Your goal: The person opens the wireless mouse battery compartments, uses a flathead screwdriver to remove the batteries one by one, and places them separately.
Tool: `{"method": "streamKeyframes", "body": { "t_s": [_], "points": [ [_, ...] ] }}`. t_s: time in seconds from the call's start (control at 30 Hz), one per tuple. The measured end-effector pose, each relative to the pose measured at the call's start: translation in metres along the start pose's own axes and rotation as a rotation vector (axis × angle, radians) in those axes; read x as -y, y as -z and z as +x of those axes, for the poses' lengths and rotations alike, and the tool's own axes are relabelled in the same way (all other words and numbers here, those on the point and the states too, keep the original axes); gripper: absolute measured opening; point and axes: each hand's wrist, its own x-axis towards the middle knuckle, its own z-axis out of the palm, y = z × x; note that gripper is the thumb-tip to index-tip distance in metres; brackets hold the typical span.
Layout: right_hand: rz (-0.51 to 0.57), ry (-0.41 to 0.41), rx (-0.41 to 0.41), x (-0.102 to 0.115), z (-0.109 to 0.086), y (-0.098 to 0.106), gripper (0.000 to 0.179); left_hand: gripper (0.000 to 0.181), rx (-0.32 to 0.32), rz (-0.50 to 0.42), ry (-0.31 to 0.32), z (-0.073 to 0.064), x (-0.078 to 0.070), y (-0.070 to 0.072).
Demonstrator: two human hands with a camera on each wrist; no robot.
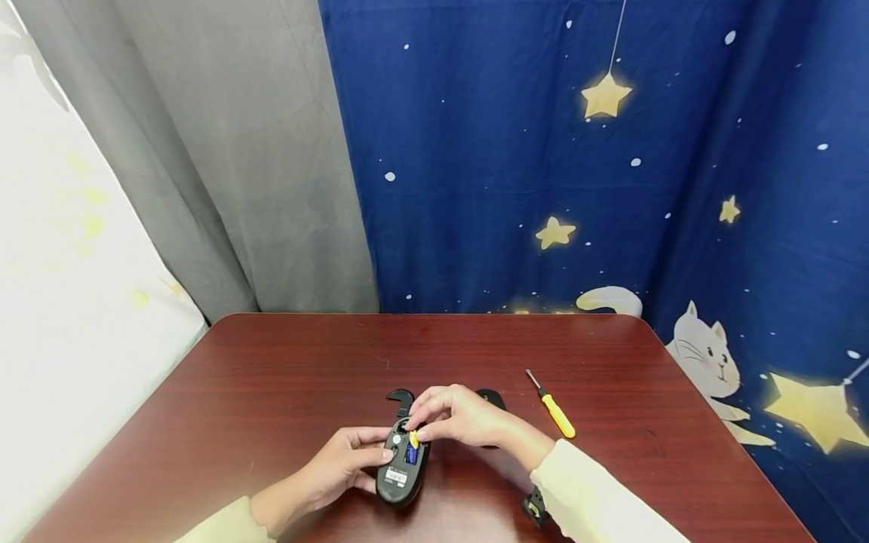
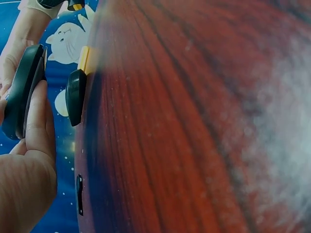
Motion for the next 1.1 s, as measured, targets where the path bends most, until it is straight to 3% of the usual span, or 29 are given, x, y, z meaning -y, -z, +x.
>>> {"method": "streamKeyframes", "body": {
  "t_s": [0.53, 1.1],
  "points": [
    [-0.009, 0.003, 0.035, 0.0044, 0.0001, 0.003, 0.014, 0.046, -0.002, -0.001, -0.002, -0.0007, -0.0013, -0.0007],
    [0.056, 0.114, -0.005, 0.0001, 0.0009, 0.0098, 0.012, 0.046, 0.006, 0.004, -0.002, 0.0, -0.0024, -0.0002]
  ]
}}
